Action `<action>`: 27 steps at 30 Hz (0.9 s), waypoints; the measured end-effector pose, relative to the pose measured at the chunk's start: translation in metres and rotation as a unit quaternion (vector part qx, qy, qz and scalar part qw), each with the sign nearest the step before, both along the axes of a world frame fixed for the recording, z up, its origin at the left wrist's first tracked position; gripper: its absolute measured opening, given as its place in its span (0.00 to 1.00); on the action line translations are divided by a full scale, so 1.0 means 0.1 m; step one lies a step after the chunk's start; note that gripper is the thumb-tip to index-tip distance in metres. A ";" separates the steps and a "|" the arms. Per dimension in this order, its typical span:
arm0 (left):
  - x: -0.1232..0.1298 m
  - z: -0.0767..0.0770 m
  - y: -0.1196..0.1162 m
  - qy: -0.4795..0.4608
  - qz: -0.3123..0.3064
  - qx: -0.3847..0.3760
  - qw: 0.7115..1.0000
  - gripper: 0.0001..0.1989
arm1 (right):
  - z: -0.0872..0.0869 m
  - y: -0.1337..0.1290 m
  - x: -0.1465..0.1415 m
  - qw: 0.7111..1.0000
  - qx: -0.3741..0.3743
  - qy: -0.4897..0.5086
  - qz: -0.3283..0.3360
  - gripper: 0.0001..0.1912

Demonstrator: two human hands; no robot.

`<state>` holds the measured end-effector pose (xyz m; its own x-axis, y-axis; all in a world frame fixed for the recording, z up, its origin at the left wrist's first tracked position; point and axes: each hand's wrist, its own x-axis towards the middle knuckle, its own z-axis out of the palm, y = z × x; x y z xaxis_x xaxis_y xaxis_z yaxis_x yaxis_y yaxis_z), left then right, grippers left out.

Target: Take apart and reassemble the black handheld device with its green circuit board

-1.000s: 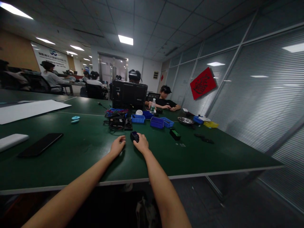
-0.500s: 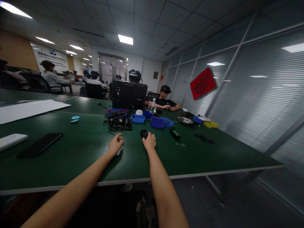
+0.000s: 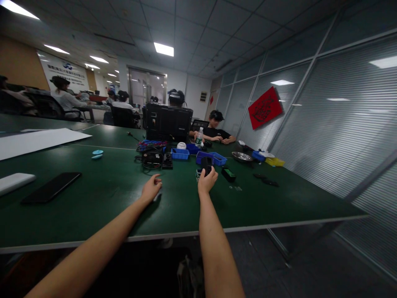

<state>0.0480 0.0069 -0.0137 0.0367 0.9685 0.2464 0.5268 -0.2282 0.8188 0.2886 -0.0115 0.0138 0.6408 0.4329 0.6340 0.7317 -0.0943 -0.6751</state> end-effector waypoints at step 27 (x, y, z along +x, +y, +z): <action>0.05 0.00 -0.03 0.068 -0.054 0.033 0.996 0.22 | -0.16 0.11 -0.33 0.882 -0.182 0.102 0.422 0.16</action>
